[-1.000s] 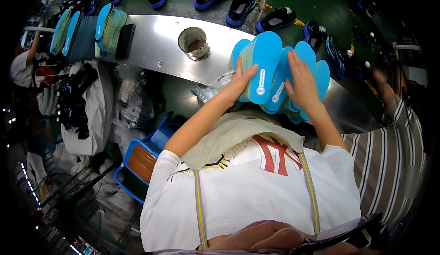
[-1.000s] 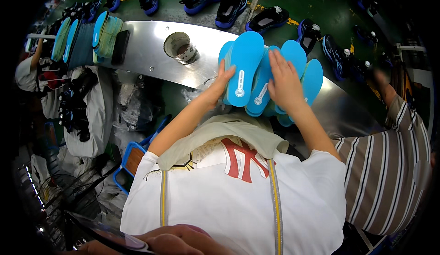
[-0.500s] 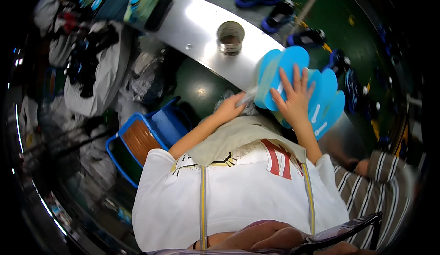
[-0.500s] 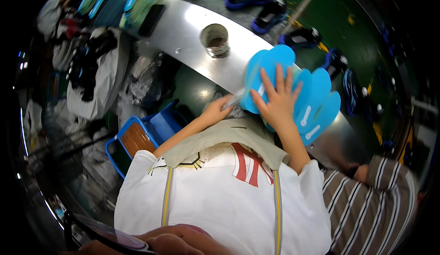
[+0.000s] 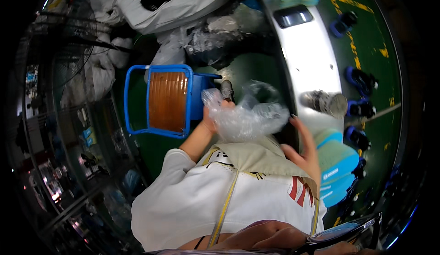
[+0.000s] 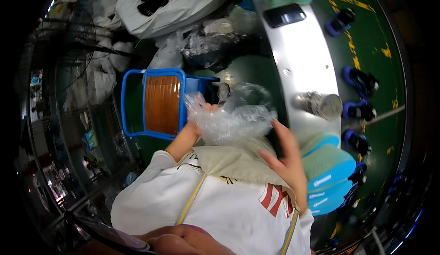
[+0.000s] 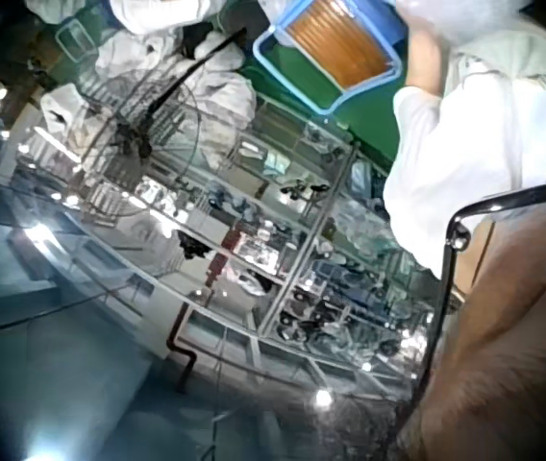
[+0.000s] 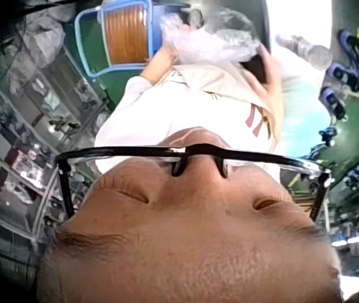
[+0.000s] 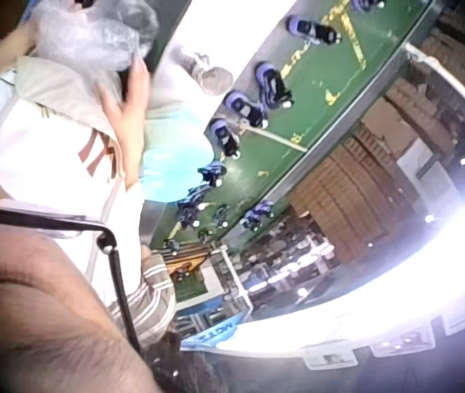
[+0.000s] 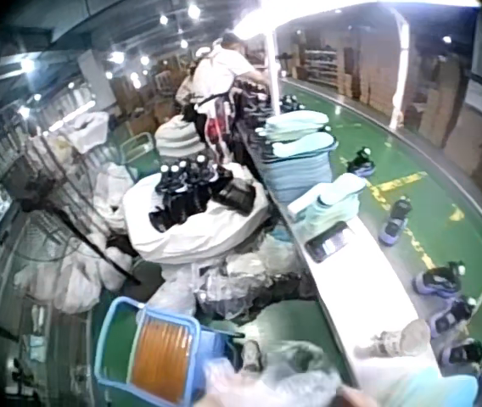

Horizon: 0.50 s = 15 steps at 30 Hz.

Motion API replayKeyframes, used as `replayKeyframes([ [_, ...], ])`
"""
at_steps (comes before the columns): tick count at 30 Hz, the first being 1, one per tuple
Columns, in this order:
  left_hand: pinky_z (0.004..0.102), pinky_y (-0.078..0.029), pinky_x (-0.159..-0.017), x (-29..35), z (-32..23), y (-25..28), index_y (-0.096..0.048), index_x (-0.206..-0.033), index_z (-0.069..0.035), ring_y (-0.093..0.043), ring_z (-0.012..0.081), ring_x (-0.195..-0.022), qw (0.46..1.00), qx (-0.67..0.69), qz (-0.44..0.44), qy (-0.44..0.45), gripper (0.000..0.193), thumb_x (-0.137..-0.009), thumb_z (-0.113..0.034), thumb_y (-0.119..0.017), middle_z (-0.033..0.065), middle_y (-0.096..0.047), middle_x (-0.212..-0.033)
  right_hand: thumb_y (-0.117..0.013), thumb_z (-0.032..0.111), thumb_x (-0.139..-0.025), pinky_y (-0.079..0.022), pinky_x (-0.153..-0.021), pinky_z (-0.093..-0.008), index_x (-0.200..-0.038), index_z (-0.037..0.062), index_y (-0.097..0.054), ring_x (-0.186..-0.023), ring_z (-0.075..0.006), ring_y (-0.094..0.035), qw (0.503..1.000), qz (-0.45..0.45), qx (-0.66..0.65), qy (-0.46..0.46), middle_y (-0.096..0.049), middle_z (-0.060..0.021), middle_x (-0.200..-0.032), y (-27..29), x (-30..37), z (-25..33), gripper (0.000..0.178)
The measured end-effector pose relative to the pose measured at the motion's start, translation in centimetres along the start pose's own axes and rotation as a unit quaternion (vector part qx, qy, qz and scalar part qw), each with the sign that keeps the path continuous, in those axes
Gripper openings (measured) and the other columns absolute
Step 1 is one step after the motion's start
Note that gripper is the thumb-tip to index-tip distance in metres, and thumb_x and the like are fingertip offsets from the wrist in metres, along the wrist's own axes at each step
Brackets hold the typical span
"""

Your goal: The person assembles shoes by retrieving footwear components from plastic bags and placing insoles into shoes on a conveyor belt.

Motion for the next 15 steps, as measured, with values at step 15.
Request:
replayKeyframes([
  [15, 0.0322, -0.033, -0.087, 11.3, -3.6, 14.7, -0.033, -0.118, -0.006, -0.033, 0.021, -0.11, 0.877, -0.19, -0.431, 0.097, 0.056, -0.072, -0.029, -0.055, 0.0127, -0.035, -0.119, -0.042, 0.02, -0.08, -0.039, -0.043, -0.0193, -0.085, -0.0003, -0.056, -0.049, -0.01, -0.051, 0.721, 0.396, -0.423, -0.38, -0.058, -0.0081, -0.063, -29.2, -34.5, -18.3, 0.025],
])
Point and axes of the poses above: each hand's wrist, its own x-axis away from the middle knuckle, its own y-axis out of the back of the hand, z = x × y, the point moved 10 cm from there along -x, towards the middle knuckle
